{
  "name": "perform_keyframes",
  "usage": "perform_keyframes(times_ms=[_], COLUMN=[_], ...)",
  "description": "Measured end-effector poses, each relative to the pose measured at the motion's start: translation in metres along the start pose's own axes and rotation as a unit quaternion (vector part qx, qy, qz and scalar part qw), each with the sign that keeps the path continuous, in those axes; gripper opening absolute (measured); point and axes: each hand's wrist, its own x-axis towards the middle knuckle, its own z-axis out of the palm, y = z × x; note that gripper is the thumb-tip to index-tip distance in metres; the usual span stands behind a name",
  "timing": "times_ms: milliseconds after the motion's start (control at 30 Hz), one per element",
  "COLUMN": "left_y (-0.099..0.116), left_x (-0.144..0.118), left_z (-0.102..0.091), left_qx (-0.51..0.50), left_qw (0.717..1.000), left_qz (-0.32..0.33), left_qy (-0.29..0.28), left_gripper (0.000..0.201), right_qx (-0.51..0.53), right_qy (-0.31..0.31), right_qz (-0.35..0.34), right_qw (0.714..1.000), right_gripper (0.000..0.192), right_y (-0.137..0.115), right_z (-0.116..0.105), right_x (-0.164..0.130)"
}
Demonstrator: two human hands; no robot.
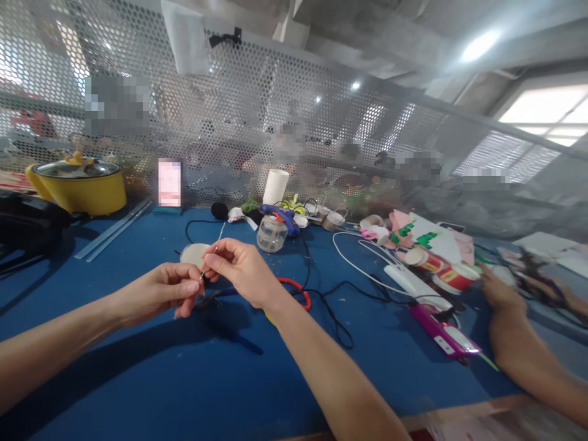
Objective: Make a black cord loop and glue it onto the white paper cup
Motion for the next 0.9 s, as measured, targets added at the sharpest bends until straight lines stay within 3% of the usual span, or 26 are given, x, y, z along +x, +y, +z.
perform_keyframes(times_ms=[267,500,733,900], left_y=[0.0,0.001,0.005,0.007], left_x=[-0.001,-0.004,-0.003,-0.002], left_z=[0.0,-0.005,-0.003,-0.004], left_qx=[-0.024,-0.061,-0.003,0.047], left_qw=[1.0,0.995,1.0,0.999], left_qz=[-0.003,-0.043,-0.019,-0.006], left_qy=[-0.001,-0.071,-0.002,0.015], left_gripper=[0.027,0.027,0.027,0.031], right_qx=[0.01,0.041,-0.045,-0.025], right_qy=[0.022,0.062,0.008,0.067], right_qz=[-0.002,-0.021,0.018,0.022], right_qw=[1.0,0.997,0.999,0.997], right_gripper=[0.012,0.014,0.012,0.014], right_y=[0.0,-0.001,-0.002,0.0], right_z=[-0.001,-0.007,0.004,0.003], right_x=[0.0,0.002,-0.002,-0.001])
